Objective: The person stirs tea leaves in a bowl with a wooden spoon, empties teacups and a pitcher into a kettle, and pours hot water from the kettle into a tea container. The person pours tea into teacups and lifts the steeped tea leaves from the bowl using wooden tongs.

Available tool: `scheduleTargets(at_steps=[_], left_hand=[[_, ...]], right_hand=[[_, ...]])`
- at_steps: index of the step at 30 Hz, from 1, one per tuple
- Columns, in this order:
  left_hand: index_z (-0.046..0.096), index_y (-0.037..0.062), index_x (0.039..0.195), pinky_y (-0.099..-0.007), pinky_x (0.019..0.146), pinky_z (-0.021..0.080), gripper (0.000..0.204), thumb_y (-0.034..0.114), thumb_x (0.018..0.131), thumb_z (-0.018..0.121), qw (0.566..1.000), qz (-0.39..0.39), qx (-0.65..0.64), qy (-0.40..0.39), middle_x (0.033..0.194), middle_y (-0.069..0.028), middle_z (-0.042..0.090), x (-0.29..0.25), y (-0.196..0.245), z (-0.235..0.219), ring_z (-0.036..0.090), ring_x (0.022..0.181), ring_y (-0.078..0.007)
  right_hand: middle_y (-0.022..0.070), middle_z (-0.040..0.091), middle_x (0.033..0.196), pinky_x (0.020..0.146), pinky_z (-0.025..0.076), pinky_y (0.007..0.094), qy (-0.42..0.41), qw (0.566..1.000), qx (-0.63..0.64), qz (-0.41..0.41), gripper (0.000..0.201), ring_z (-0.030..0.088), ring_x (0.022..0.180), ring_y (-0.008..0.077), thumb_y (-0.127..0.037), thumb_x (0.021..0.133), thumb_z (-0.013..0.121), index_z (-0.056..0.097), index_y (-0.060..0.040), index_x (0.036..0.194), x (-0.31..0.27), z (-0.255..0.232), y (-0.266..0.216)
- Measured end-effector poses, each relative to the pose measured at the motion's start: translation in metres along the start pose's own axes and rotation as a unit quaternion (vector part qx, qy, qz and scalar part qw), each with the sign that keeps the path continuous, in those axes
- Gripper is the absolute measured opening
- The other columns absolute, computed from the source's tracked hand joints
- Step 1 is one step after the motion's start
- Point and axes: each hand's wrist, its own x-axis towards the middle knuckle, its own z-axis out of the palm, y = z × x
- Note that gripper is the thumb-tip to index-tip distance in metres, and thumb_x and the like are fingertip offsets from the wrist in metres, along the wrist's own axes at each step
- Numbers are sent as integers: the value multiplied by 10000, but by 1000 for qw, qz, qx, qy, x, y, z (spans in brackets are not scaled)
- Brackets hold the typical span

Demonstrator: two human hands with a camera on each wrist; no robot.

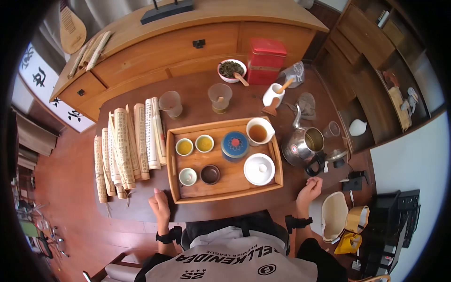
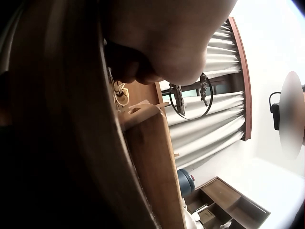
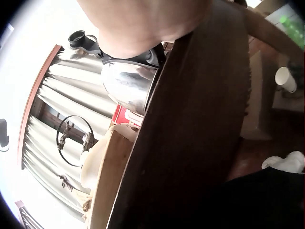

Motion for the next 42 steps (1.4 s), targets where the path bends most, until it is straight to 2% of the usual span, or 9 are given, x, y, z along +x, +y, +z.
scheduleTargets(at_steps=[4,8,10,17,24,28,33,36,42], left_hand=[[335,53,554,-298,456,182,579,240,1099,398,999,-24,-37,30,503,49,341,9,6,-3,282,464,-73],[466,-5,622,-346,453,265,473,217,1029,562,970,164,177,-44,520,-63,440,63,74,-10,341,478,-132],[535,-23,681,-351,473,339,400,222,976,647,959,188,203,-67,563,-109,508,100,109,-1,407,492,-163],[656,58,1161,-412,657,548,425,366,878,733,916,257,308,-33,758,-108,722,218,126,54,708,719,-321],[705,68,918,-395,638,535,194,260,899,714,918,297,262,-31,761,-126,713,252,92,85,702,704,-301],[701,36,890,-377,640,521,134,169,906,694,907,338,248,-31,763,-113,712,251,108,80,684,698,-278],[704,5,931,-347,649,528,129,130,912,676,927,314,196,-53,779,-117,717,240,131,67,682,685,-248],[700,2,927,-308,578,507,158,160,913,702,919,351,176,-28,753,-122,714,236,134,63,679,614,-215],[703,15,944,-342,631,531,127,130,890,698,925,329,187,-40,803,-123,715,217,156,54,679,658,-241]], right_hand=[[11,506,762,603,359,228,-8,1000,26,2,160,445,670,79,-64,992,441,523,-47,856,-2,-6,11],[-1,490,721,576,328,226,-13,1000,10,-7,196,415,629,71,-57,989,437,518,-47,811,-3,-3,-1],[-6,484,717,574,324,226,-10,1000,14,-8,203,411,629,69,-58,992,433,519,-45,809,-3,-3,2],[-19,471,718,573,324,227,17,1000,-2,-17,217,400,636,59,-85,1027,441,533,-39,836,-2,4,-1],[-5,508,736,606,380,233,16,995,-93,-41,161,456,658,77,-51,1003,467,551,-21,870,-8,3,-23],[54,591,798,613,452,277,-77,965,-114,-222,87,532,682,128,-58,930,635,642,-16,1006,-21,21,-85],[88,577,816,601,467,297,-326,920,-140,-167,314,583,681,191,-116,836,780,661,-39,1116,-27,60,-170],[96,570,809,585,466,302,-379,896,-167,-162,347,576,665,208,-146,816,807,657,-42,1111,-27,75,-166],[82,613,819,574,466,288,-331,919,-157,-145,263,566,646,160,-130,857,774,663,-20,1069,-26,77,-155]])
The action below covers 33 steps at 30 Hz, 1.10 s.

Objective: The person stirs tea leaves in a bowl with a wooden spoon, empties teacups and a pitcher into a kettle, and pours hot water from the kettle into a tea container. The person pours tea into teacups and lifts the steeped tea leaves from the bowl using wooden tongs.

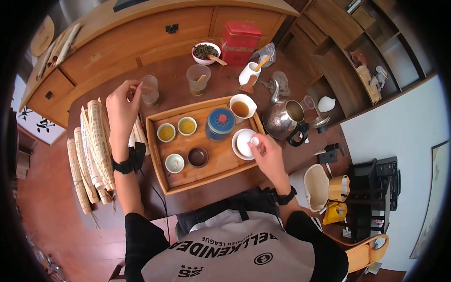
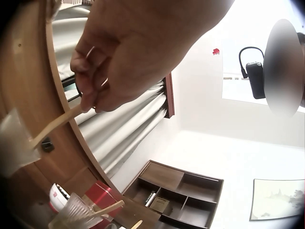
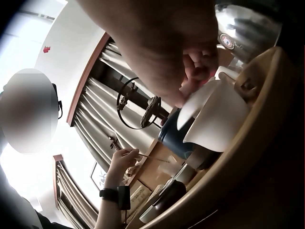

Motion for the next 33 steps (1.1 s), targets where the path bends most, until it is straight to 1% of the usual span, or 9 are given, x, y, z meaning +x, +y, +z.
scheduleTargets(at_steps=[2,5,8,10,15,19,21,29,33], left_hand=[[701,18,940,-341,618,525,125,133,890,701,1000,19,-11,12,800,-118,712,-2,4,-3,670,645,-236],[708,26,937,-331,598,511,121,137,892,703,999,29,-13,16,790,-107,707,-4,13,-9,653,625,-219],[717,35,933,-317,581,499,119,146,893,708,999,28,-23,15,782,-94,706,-5,24,-17,640,612,-202],[720,37,929,-313,574,495,119,150,894,710,999,33,-22,15,775,-90,706,-7,26,-20,634,602,-195],[717,3,930,-256,515,408,134,125,882,745,996,50,-62,30,688,-89,672,-8,30,-27,506,527,-103],[717,2,921,-249,496,383,127,117,878,751,995,66,-65,32,689,-82,678,-11,33,-32,492,521,-84],[717,0,920,-247,495,383,126,114,879,751,995,66,-69,30,692,-79,683,-12,34,-32,493,523,-80],[725,16,906,-258,521,427,117,124,873,756,995,44,-84,-3,707,-73,696,-16,48,-37,552,540,-112],[727,20,902,-266,536,441,102,112,868,755,995,53,-83,-34,702,-74,693,-23,62,-45,582,563,-133]], right_hand=[[16,647,855,569,428,224,76,988,122,60,199,524,667,48,-110,906,736,667,-7,1061,-1,-3,-1],[-29,630,851,568,380,183,143,979,138,40,192,498,677,17,-88,908,722,676,-10,1078,3,-21,-6],[-15,637,852,572,389,194,113,989,95,7,199,506,677,27,-77,888,730,679,-15,1071,2,-23,-41],[-10,635,868,618,401,193,43,994,103,-21,226,525,718,32,-55,877,733,672,-27,1093,-2,-7,-71],[76,625,856,617,465,274,-89,979,123,-135,271,555,672,164,-88,843,778,665,-40,1085,-3,62,-113],[90,614,840,651,509,337,-115,973,123,-161,242,625,733,228,-108,852,765,654,-41,1056,-2,109,-124],[128,617,917,717,532,423,-136,970,77,-189,221,635,830,355,-157,855,728,629,-46,1019,0,121,-126],[118,616,958,716,533,417,-158,967,66,-189,250,639,858,336,-175,853,741,648,-49,1048,-3,139,-117],[113,616,910,699,529,402,-118,969,110,-189,299,638,793,311,-190,852,754,654,-34,1086,-2,111,-132]])
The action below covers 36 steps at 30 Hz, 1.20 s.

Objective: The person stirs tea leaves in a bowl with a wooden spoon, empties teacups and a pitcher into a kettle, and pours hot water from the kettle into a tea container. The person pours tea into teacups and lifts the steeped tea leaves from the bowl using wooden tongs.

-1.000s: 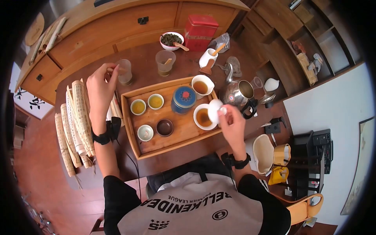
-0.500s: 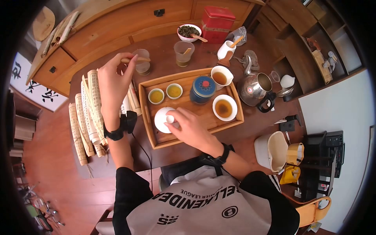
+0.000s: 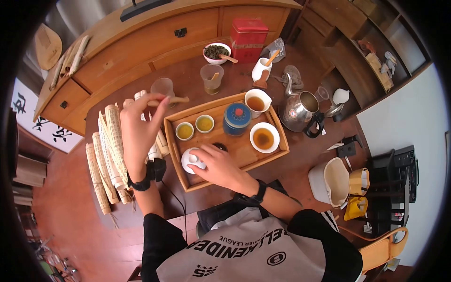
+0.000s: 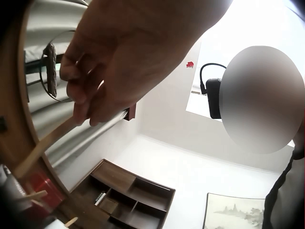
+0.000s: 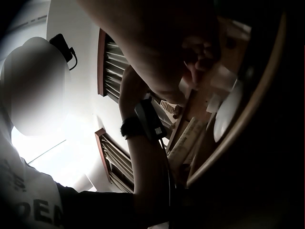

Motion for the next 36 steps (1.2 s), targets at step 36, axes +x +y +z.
scheduleTargets(at_steps=[36], left_hand=[[668,-34,890,-303,600,473,170,-22,744,755,984,140,-80,-80,836,-123,668,-36,59,1,600,656,-217]], right_hand=[[-15,656,813,568,388,162,314,922,-12,227,156,532,677,5,-100,986,656,690,33,1061,-95,-135,87]])
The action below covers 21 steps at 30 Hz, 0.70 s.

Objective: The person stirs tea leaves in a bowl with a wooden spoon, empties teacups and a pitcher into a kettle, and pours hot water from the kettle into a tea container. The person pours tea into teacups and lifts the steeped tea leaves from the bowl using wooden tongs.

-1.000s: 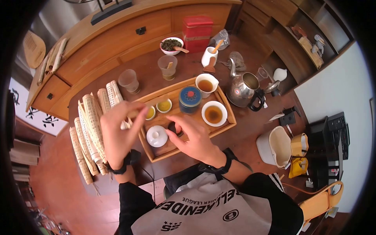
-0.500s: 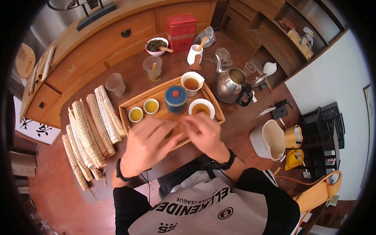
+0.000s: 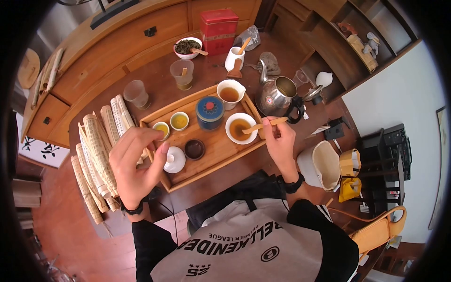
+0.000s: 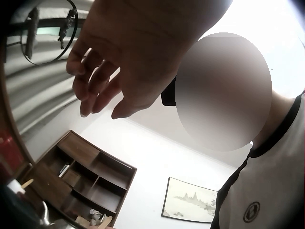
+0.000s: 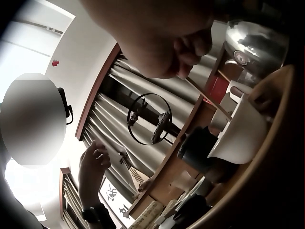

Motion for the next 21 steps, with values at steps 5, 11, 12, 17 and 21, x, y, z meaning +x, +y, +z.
scheduleTargets(at_steps=[5,11,12,17,21], left_hand=[[694,4,877,-352,597,482,176,41,741,800,999,-36,11,21,788,-115,665,-2,1,-5,629,681,-292],[690,-5,873,-350,581,468,167,37,748,792,1000,-25,12,12,771,-115,658,-2,2,-5,614,657,-287],[690,-5,873,-350,581,468,167,37,748,792,1000,-25,10,11,771,-115,658,-2,2,-5,614,657,-287],[686,-5,868,-347,560,452,171,43,745,794,1000,-22,10,7,756,-111,652,-3,0,-6,597,634,-280],[685,-8,874,-348,558,449,179,47,745,795,1000,-24,11,2,751,-110,651,-3,0,-6,595,634,-280]], right_hand=[[-32,632,757,543,375,165,8,999,-28,-17,151,510,641,-3,-106,981,662,691,33,1031,2,5,-3],[14,621,688,492,371,213,9,998,-30,-56,126,483,557,30,-94,941,700,696,25,984,3,18,-5],[34,630,689,494,377,222,-7,999,-22,-50,113,490,549,45,-82,937,697,695,23,980,3,19,-4],[62,627,686,499,389,246,-36,996,-52,-65,105,504,545,78,-78,944,676,689,24,967,3,20,-6],[82,612,675,498,395,266,-54,995,-59,-59,108,508,536,100,-80,955,655,684,24,957,4,19,-8]])
